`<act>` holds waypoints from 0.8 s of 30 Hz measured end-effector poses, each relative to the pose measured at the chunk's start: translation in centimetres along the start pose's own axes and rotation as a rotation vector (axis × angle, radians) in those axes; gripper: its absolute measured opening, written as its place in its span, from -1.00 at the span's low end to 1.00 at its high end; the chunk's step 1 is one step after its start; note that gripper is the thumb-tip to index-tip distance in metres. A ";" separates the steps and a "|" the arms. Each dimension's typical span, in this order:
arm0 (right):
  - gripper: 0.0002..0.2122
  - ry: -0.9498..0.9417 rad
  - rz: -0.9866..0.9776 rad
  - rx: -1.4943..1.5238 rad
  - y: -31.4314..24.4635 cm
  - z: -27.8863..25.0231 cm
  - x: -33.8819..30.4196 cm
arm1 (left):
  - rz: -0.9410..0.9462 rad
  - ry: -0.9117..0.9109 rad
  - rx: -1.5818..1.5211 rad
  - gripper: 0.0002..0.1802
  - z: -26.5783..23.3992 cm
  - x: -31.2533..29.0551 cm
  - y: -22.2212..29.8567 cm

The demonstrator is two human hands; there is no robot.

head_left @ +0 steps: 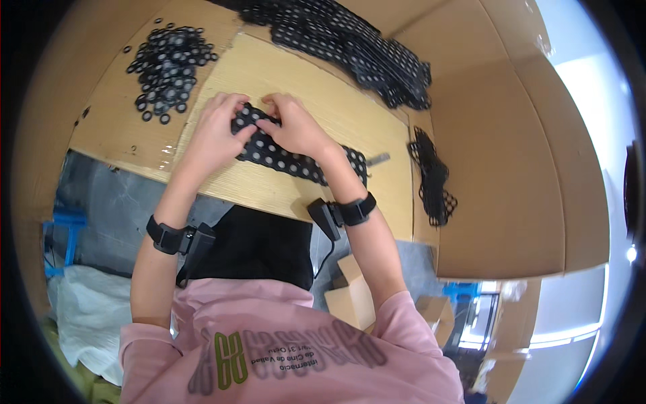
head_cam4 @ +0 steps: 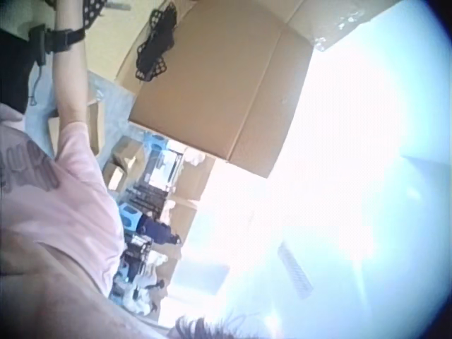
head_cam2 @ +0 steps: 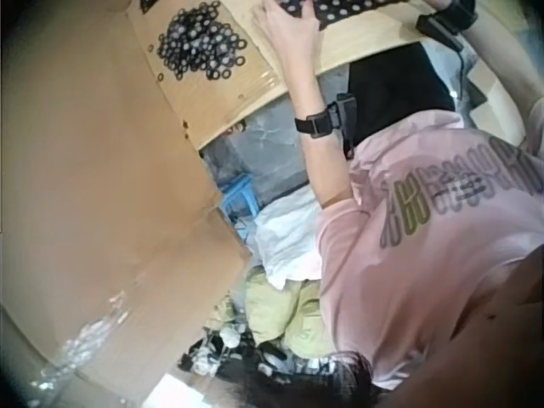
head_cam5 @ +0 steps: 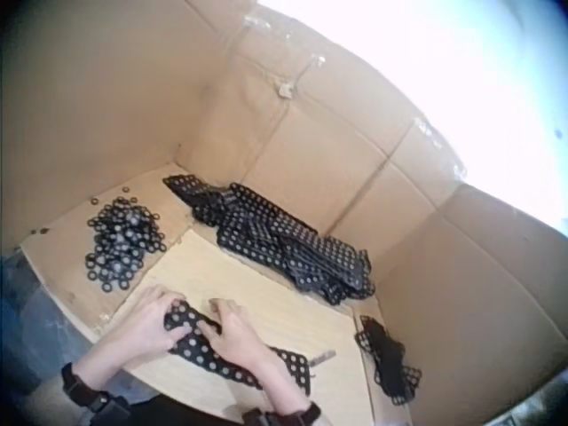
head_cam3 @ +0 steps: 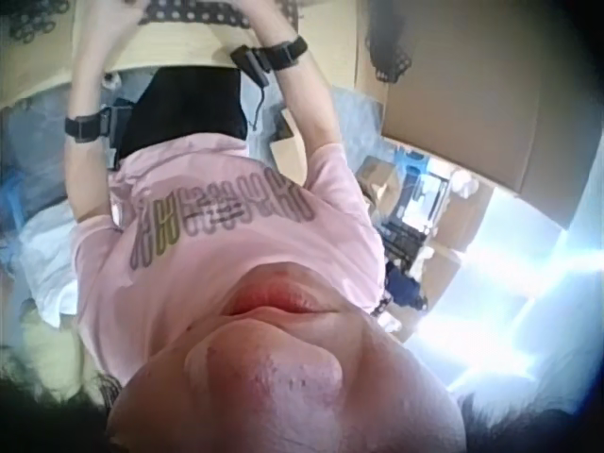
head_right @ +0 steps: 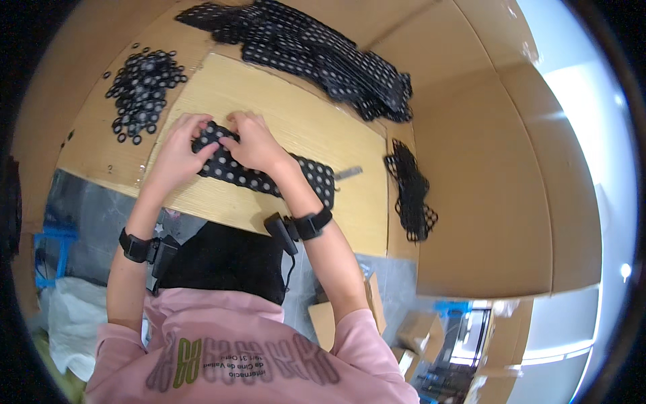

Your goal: Manually inserting components into a flexible grid-like material at a workshop desk.

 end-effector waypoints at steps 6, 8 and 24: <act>-0.63 -0.367 0.275 0.424 2.7 2.5 0.4 | -0.055 -0.020 -0.162 -0.58 0.2 0.2 -0.3; -0.71 -0.307 0.196 0.449 2.2 2.1 0.8 | -0.070 -0.005 -0.127 -0.59 0.1 0.4 -0.2; -0.79 0.005 -0.052 0.788 2.1 1.0 -0.7 | -0.195 -0.064 -0.258 -0.74 0.4 0.8 0.2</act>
Point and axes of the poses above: each hand's wrist, its own x-axis towards the middle knuckle, its own z-axis out of the palm, y = z × x, the point moved 7 cm from there along x, towards the middle knuckle, and after that the axes turned 2 degrees about -z, right-handed, at the moved point
